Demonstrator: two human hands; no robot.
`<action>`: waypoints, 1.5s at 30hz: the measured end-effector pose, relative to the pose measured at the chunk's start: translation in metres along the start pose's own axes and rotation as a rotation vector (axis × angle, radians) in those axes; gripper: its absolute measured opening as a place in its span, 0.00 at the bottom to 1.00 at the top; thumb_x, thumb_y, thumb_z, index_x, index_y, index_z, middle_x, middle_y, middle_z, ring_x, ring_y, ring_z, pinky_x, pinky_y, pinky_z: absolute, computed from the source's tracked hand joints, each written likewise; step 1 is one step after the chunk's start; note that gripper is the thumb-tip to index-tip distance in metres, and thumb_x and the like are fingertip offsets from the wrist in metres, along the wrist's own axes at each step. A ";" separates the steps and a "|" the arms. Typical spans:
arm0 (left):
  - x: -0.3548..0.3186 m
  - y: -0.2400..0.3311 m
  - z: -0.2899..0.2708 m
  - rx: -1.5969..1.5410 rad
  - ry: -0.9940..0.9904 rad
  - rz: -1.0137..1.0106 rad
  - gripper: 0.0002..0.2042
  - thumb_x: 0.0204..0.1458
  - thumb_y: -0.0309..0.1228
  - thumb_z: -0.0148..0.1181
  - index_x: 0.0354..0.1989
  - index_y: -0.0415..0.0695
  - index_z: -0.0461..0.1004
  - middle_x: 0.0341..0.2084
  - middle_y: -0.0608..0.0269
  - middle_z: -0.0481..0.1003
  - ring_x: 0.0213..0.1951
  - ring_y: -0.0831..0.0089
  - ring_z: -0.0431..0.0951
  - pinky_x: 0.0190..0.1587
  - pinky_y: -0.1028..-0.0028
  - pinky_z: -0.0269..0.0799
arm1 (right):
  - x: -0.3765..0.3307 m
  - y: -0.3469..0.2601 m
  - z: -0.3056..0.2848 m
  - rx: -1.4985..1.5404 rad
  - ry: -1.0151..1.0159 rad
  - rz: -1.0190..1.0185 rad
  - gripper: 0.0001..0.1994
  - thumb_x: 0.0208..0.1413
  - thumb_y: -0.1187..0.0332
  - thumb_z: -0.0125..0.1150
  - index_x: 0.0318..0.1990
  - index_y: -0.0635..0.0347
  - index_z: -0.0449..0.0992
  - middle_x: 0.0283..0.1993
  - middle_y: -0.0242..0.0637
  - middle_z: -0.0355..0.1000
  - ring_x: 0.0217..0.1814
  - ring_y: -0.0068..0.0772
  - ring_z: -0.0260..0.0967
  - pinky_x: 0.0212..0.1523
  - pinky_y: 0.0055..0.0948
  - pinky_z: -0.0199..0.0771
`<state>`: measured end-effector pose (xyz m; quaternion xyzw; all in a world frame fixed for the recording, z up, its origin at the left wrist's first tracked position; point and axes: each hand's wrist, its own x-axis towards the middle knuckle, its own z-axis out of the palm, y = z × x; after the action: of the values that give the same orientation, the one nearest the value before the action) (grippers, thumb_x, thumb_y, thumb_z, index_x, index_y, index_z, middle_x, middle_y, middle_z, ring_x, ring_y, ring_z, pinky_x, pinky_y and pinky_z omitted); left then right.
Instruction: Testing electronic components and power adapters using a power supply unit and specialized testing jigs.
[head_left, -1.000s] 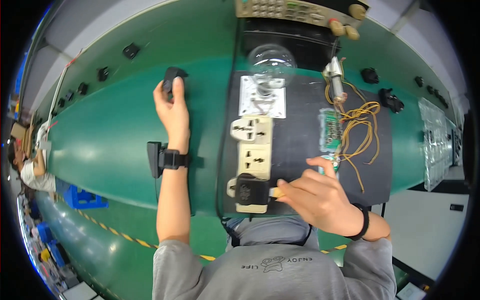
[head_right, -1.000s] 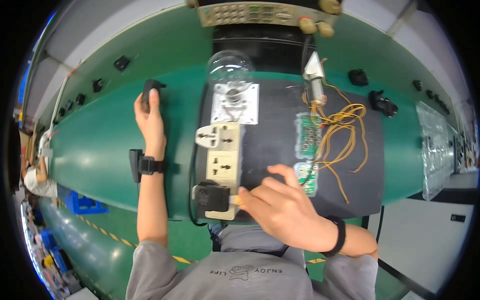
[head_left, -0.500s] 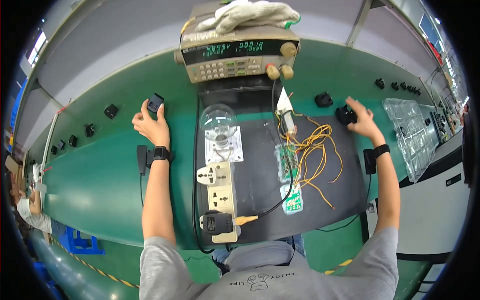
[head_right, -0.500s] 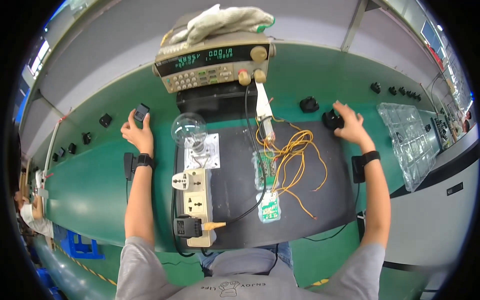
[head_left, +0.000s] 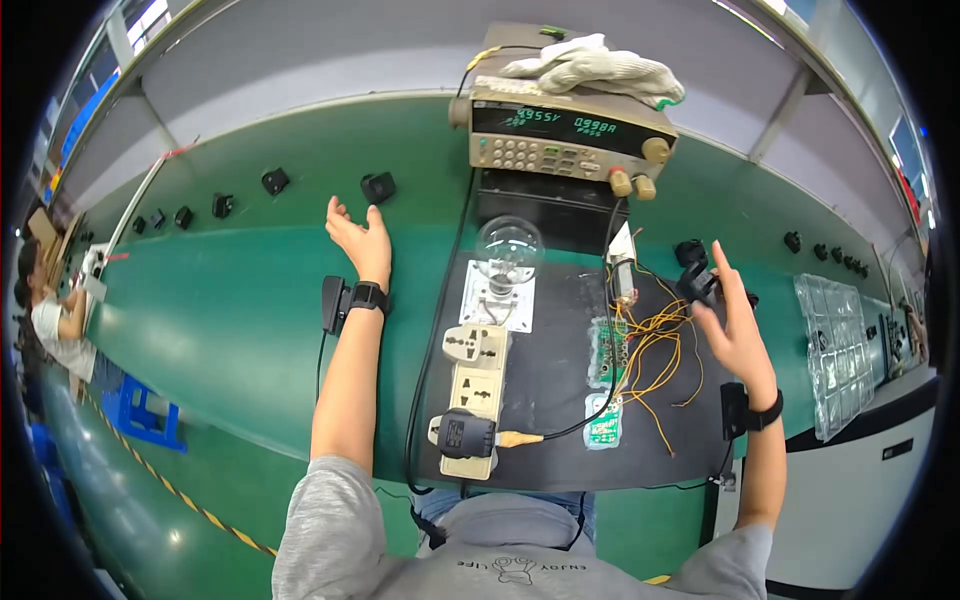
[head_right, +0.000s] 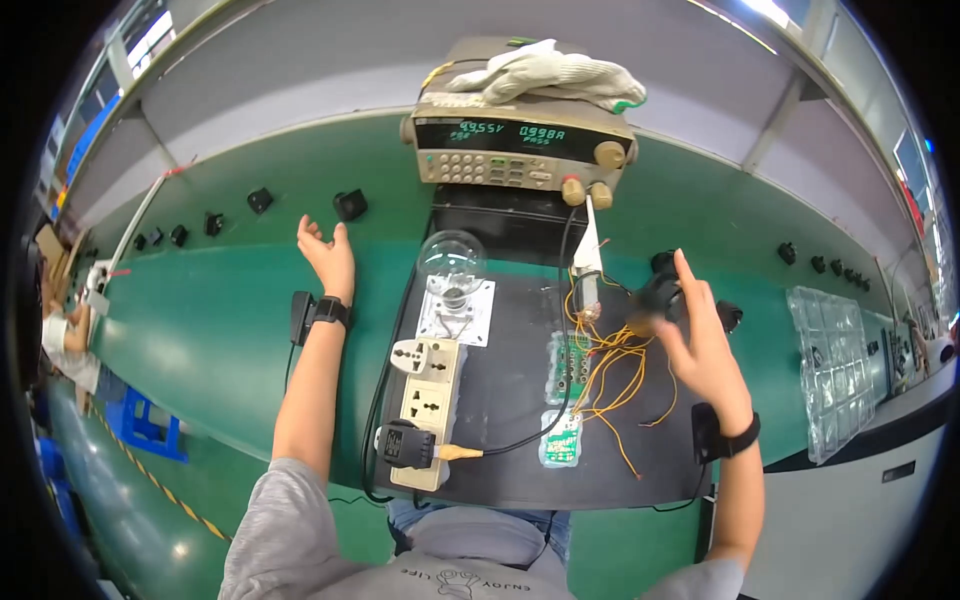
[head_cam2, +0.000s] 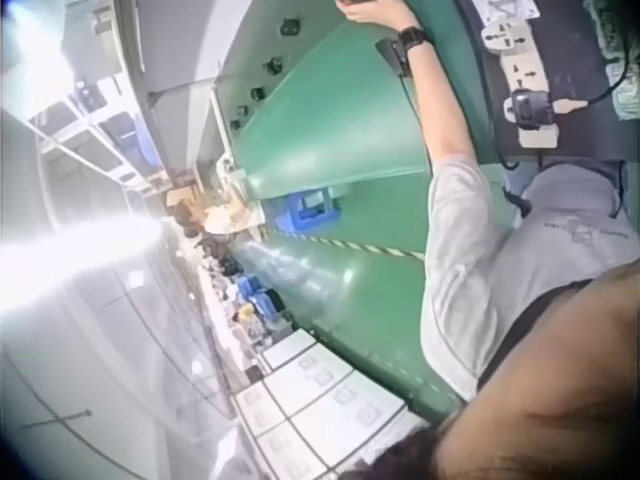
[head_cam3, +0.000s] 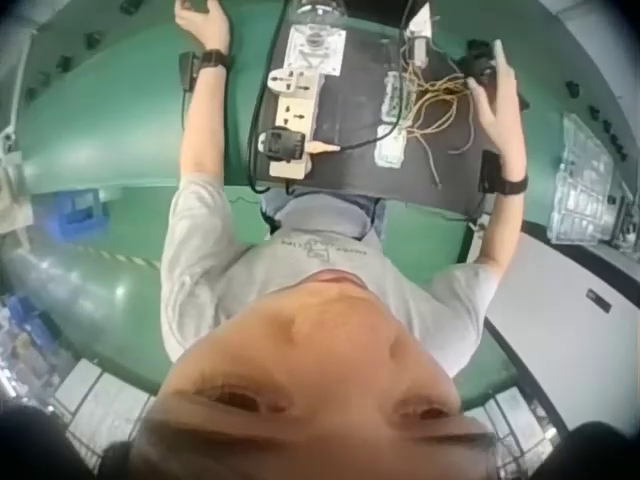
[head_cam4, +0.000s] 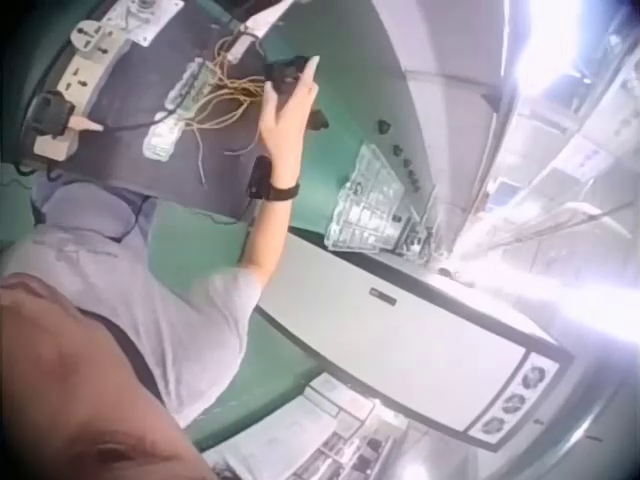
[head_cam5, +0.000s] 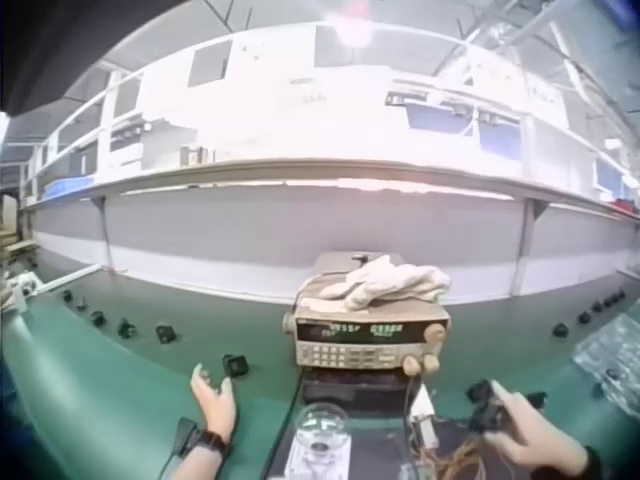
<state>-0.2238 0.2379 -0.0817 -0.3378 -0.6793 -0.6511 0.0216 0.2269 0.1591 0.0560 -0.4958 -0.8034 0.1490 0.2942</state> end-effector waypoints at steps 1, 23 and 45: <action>-0.004 0.000 -0.006 -0.016 -0.028 -0.025 0.30 0.47 0.27 0.59 0.59 0.39 0.53 0.51 0.48 0.58 0.53 0.56 0.60 0.52 0.63 0.60 | 0.001 -0.016 0.004 0.094 -0.042 -0.019 0.40 0.42 0.75 0.60 0.66 0.58 0.50 0.46 0.42 0.64 0.52 0.37 0.62 0.57 0.34 0.60; -0.047 0.042 -0.064 -0.081 -0.322 -0.258 0.19 0.48 0.31 0.57 0.48 0.41 0.62 0.50 0.53 0.54 0.44 0.66 0.61 0.41 0.74 0.64 | 0.048 -0.160 0.110 -0.086 -0.426 -0.629 0.21 0.43 0.73 0.66 0.47 0.67 0.71 0.47 0.46 0.70 0.41 0.46 0.72 0.37 0.35 0.73; -0.104 0.125 -0.170 -0.445 -1.300 0.335 0.18 0.39 0.34 0.70 0.38 0.40 0.75 0.35 0.59 0.76 0.41 0.63 0.74 0.46 0.68 0.65 | -0.039 -0.143 0.089 0.013 -0.457 -0.629 0.13 0.41 0.72 0.67 0.36 0.68 0.75 0.24 0.37 0.66 0.25 0.36 0.63 0.27 0.33 0.59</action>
<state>-0.1529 0.0306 0.0042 -0.7547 -0.3440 -0.4289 -0.3580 0.0837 0.0635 0.0497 -0.1773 -0.9600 0.1634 0.1420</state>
